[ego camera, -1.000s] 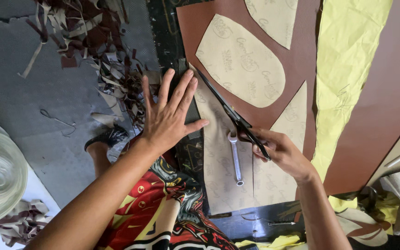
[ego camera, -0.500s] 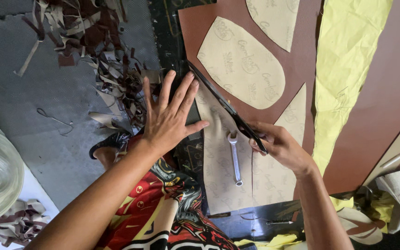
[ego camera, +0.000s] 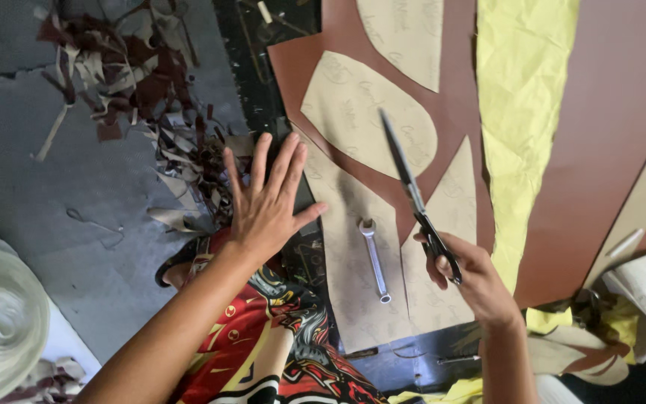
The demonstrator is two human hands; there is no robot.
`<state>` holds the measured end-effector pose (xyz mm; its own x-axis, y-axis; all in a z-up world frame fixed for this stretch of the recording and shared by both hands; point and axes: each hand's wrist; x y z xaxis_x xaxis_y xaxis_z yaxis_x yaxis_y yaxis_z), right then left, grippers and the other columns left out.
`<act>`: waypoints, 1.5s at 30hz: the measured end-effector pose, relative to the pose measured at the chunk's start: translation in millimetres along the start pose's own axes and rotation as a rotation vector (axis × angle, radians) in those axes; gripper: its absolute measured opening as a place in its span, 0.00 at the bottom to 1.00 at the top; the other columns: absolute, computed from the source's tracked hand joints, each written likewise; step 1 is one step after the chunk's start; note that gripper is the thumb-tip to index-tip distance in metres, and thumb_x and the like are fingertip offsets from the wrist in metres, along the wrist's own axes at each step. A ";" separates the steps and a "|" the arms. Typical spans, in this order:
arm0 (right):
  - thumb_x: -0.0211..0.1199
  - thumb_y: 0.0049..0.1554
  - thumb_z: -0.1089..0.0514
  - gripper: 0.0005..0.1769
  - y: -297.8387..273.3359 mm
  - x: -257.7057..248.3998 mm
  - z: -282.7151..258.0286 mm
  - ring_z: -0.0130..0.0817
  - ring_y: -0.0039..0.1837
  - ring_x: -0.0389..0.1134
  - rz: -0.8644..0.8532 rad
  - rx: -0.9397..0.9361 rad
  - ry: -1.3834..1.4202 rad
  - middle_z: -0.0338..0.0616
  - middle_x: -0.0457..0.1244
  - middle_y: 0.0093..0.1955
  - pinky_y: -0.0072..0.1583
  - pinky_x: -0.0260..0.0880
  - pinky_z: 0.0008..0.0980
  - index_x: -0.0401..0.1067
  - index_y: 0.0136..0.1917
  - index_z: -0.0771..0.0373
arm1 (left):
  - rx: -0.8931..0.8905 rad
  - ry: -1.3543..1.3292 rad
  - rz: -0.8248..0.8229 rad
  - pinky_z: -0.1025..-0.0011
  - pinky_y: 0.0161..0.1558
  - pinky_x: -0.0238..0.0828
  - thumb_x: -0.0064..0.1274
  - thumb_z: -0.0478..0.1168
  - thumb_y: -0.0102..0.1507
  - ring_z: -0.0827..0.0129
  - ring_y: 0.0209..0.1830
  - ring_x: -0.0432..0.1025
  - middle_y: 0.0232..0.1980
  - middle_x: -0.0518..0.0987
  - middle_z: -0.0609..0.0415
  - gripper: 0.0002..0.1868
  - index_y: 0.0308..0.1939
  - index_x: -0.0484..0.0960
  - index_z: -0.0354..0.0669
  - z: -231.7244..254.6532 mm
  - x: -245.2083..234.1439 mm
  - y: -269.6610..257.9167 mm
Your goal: The person uses large shears to cut brown leather pieces following paper templates. They secure the templates with a wrench, cut along the edges, and then remove the templates to reveal the cut leather shapes.
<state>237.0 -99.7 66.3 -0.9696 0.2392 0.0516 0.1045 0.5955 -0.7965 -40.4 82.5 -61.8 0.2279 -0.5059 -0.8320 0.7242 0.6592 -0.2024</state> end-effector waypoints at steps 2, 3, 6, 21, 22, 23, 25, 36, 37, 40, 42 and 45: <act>0.62 0.61 0.48 0.29 -23.9 6.4 24.8 0.25 0.37 0.57 0.118 -0.049 0.103 0.37 0.58 0.34 0.39 0.57 0.27 0.71 0.66 0.74 | -0.006 0.025 -0.022 0.23 0.72 0.27 0.48 0.71 0.64 0.47 0.83 0.42 0.84 0.52 0.54 0.51 0.80 0.58 0.40 2.3 -1.5 -1.3; 0.62 0.61 0.48 0.30 -35.9 10.0 37.1 0.25 0.37 0.57 0.181 -0.078 0.156 0.37 0.58 0.35 0.39 0.57 0.27 0.70 0.67 0.74 | -0.004 0.039 -0.031 0.23 0.72 0.27 0.48 0.70 0.65 0.47 0.83 0.42 0.84 0.52 0.54 0.51 0.80 0.58 0.39 2.7 -2.5 -0.1; 0.60 0.63 0.48 0.29 -75.0 32.0 78.7 0.25 0.39 0.58 0.403 -0.109 0.217 0.38 0.59 0.37 0.41 0.58 0.26 0.67 0.68 0.74 | 0.012 0.064 -0.018 0.23 0.71 0.27 0.48 0.67 0.67 0.44 0.83 0.42 0.84 0.51 0.51 0.49 0.81 0.57 0.39 5.9 -6.7 1.1; 0.53 0.65 0.61 0.24 -163.6 147.6 254.4 0.32 0.39 0.61 1.306 0.194 0.123 0.47 0.64 0.42 0.42 0.62 0.32 0.66 0.73 0.67 | 0.834 -0.093 -0.238 0.50 0.67 0.57 0.57 0.34 0.52 0.55 0.65 0.67 0.59 0.78 0.52 0.27 0.58 0.81 0.44 78.1 -18.3 13.0; 0.55 0.65 0.59 0.24 -165.4 153.8 262.9 0.38 0.44 0.64 1.371 0.207 -0.057 0.50 0.66 0.46 0.46 0.64 0.35 0.66 0.73 0.66 | 0.906 -0.094 -0.225 0.50 0.66 0.57 0.56 0.34 0.54 0.56 0.64 0.67 0.56 0.77 0.53 0.23 0.55 0.81 0.44 86.9 -13.3 11.2; 0.57 0.65 0.57 0.24 -164.4 158.2 269.9 0.44 0.49 0.67 1.424 0.216 -0.237 0.53 0.67 0.50 0.49 0.65 0.38 0.67 0.73 0.65 | 0.976 -0.087 -0.209 0.49 0.65 0.58 0.56 0.35 0.56 0.57 0.62 0.67 0.54 0.77 0.54 0.20 0.53 0.81 0.45 94.9 -9.3 11.4; 0.58 0.65 0.54 0.25 -163.1 167.5 280.4 0.52 0.56 0.69 1.479 0.253 -0.483 0.56 0.67 0.57 0.55 0.66 0.44 0.66 0.74 0.63 | 1.071 -0.023 -0.254 0.49 0.61 0.60 0.54 0.36 0.56 0.58 0.59 0.68 0.50 0.77 0.54 0.15 0.48 0.81 0.46 102.7 -4.5 13.9; 0.66 0.54 0.47 0.30 -134.7 168.9 205.9 0.48 0.62 0.64 1.495 0.797 -0.606 0.49 0.59 0.62 0.55 0.58 0.66 0.70 0.69 0.51 | 1.142 -0.233 -0.424 0.55 0.48 0.64 0.46 0.35 0.57 0.55 0.48 0.73 0.39 0.77 0.51 0.17 0.49 0.81 0.45 95.2 -9.1 68.1; 0.67 0.55 0.48 0.30 -135.3 175.3 201.2 0.49 0.62 0.64 1.551 0.762 -0.567 0.50 0.59 0.62 0.56 0.59 0.64 0.70 0.70 0.52 | 1.013 -0.243 -0.459 0.56 0.49 0.66 0.48 0.34 0.59 0.55 0.47 0.73 0.39 0.78 0.51 0.16 0.50 0.82 0.45 85.9 -16.3 81.0; 0.67 0.58 0.52 0.28 -127.5 183.3 184.8 0.51 0.58 0.65 1.705 0.661 -0.434 0.52 0.58 0.60 0.57 0.62 0.56 0.71 0.71 0.54 | 0.814 -0.321 -0.292 0.55 0.50 0.69 0.55 0.33 0.60 0.53 0.47 0.74 0.43 0.80 0.48 0.12 0.48 0.82 0.41 56.0 -42.1 133.4; 0.67 0.60 0.55 0.26 -119.5 193.2 173.7 0.49 0.53 0.67 1.752 0.617 -0.326 0.53 0.58 0.58 0.57 0.64 0.53 0.72 0.71 0.55 | 0.719 -0.282 -0.209 0.54 0.52 0.67 0.57 0.31 0.60 0.49 0.48 0.72 0.44 0.78 0.45 0.15 0.51 0.81 0.36 33.3 -61.6 156.3; 0.66 0.58 0.58 0.24 -100.7 200.4 152.3 0.45 0.46 0.68 1.739 0.536 -0.297 0.51 0.58 0.56 0.54 0.67 0.47 0.73 0.68 0.54 | 0.675 -0.212 -0.214 0.55 0.53 0.65 0.60 0.35 0.60 0.53 0.48 0.70 0.42 0.77 0.49 0.13 0.49 0.84 0.41 24.9 -70.5 174.0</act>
<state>-1.6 -228.6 65.1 0.1347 0.0805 -0.9876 0.8941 -0.4395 0.0861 85.8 219.0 -25.5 0.1082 -0.7265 -0.6786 0.9941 0.0831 0.0695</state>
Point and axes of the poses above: each hand's wrist, its own y-axis towards the middle knuckle, its own x-axis out of the palm, z = x × y
